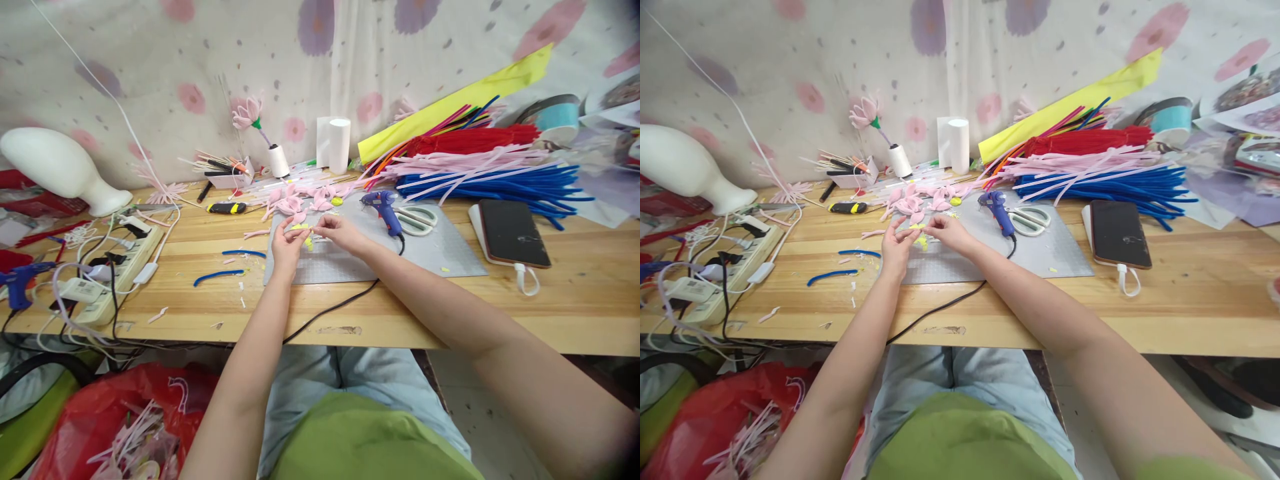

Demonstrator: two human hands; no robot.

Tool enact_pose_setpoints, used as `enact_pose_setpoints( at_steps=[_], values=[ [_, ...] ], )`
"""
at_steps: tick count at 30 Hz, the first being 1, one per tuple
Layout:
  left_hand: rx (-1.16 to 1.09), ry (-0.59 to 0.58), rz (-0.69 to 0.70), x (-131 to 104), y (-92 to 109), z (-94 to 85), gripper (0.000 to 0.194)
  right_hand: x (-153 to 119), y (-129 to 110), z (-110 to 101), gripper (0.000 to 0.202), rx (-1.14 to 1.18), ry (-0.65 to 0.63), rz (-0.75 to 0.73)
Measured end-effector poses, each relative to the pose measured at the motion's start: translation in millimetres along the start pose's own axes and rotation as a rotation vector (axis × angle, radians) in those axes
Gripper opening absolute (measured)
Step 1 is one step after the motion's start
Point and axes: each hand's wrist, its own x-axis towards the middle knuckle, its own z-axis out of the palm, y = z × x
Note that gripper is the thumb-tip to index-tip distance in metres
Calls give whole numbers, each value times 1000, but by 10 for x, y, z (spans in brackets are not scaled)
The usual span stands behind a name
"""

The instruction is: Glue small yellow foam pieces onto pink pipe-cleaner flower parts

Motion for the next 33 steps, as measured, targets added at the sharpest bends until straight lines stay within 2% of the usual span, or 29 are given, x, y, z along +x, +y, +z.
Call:
enact_pose_setpoints(
  at_steps=[3,6,11,13,15,17,19,23,27,33],
  values=[
    [-26,86,-7,38,35,-41,55,30,-15,-20,20,-117,63,-1],
    [-72,186,10,102,60,-112,51,65,-22,35,27,-232,121,28],
    [-154,314,46,217,58,-257,42,111,-77,179,43,-314,9,53],
    [-173,341,48,241,41,-282,39,118,-93,147,34,-370,21,1],
    [-169,351,47,246,21,-279,38,106,-80,50,17,-430,82,-62],
    [-148,339,54,240,3,-259,38,64,-34,-67,24,-492,104,-64],
    [-123,320,64,232,-11,-238,37,-3,31,-151,31,-574,52,-35],
    [-81,297,87,223,-35,-224,38,-121,121,-156,34,-744,-23,-41],
    [7,231,121,198,-61,-227,42,-126,114,-155,28,-855,23,-33],
    [165,79,165,120,-89,-177,44,-112,136,-356,29,-897,79,-13]
  ],
)
